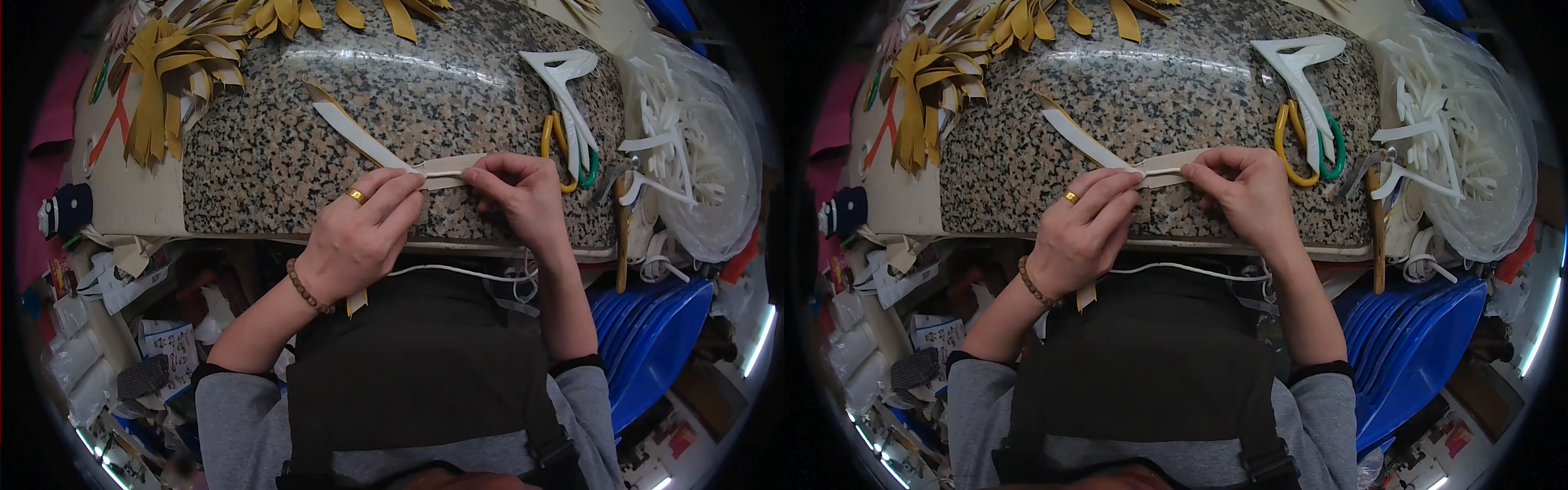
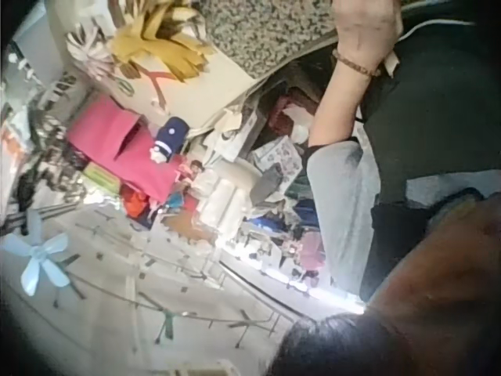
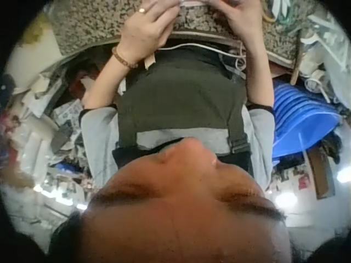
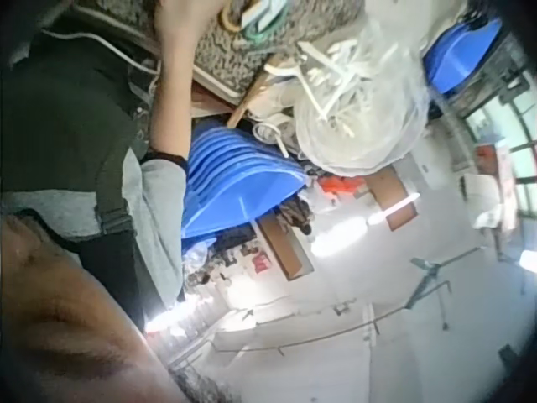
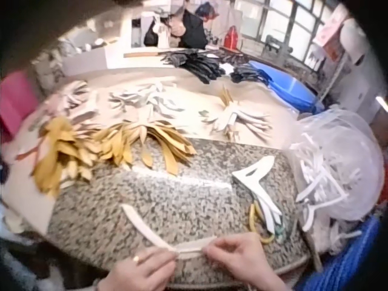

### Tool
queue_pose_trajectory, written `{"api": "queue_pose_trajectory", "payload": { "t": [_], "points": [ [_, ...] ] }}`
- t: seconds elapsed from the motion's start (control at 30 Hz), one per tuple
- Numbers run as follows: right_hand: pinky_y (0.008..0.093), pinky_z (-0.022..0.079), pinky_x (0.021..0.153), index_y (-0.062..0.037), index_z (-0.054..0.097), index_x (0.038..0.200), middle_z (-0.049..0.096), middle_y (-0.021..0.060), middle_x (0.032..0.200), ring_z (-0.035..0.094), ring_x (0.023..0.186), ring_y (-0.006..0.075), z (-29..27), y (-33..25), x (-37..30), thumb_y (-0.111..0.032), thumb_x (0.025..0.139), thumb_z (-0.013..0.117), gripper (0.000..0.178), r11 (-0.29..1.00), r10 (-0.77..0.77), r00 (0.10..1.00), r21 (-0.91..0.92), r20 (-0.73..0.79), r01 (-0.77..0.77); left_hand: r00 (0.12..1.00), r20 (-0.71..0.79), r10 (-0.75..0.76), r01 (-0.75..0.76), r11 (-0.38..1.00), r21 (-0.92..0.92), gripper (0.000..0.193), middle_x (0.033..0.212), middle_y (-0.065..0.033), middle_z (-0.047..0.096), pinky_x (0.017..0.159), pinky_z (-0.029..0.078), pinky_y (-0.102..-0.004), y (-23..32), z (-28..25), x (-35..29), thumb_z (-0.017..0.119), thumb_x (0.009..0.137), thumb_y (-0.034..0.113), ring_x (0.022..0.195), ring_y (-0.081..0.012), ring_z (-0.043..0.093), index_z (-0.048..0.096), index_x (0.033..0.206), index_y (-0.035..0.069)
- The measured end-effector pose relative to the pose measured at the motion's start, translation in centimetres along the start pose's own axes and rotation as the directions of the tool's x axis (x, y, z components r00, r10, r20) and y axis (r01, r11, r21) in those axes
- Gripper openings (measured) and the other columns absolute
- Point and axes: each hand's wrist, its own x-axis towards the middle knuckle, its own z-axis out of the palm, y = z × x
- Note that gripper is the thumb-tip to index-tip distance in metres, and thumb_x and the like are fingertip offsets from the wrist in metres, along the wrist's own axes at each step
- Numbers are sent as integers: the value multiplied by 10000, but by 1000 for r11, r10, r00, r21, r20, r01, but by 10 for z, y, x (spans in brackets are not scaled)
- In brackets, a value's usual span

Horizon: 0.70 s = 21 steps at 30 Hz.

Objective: Manually aligning, cutting, and hammering leather or synthetic shoe strap components on a workbench.

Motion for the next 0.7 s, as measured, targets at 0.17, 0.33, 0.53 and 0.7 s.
{"api": "queue_pose_trajectory", "payload": {
  "t": [0.17,0.33,0.53,0.7],
  "points": [
    [219,494,542,29,782,945,722,25,733,639,594,67,-4,-7,0,-135,902,824,175,995,-12,1000,-98,-9,11,997,75,5,-18,985,170,309,1250,-43,695,925,576,-368,6,2,4,708,809,31,1145,-266,651,694,1118,36],
    [224,510,607,14,786,909,739,34,740,661,681,69,-31,-24,-3,-106,833,867,164,947,-143,989,-294,-22,131,996,94,3,-20,984,177,269,1246,-44,692,927,571,-375,8,2,8,698,829,39,1115,-258,652,689,1097,47],
    [247,498,625,1,798,924,748,37,750,636,671,78,-34,-15,8,-98,847,853,137,952,-70,996,-304,-58,49,994,110,-10,-10,984,180,264,1237,-34,689,900,535,-378,9,0,10,701,842,49,1079,-240,648,684,1106,51],
    [264,502,625,-11,801,924,744,43,736,630,654,93,-33,-15,12,-146,836,865,173,923,-89,993,-380,-81,52,993,115,-38,18,985,169,325,1157,-11,683,857,487,-373,10,1,16,714,845,71,985,-224,629,699,1170,74]
  ]
}}
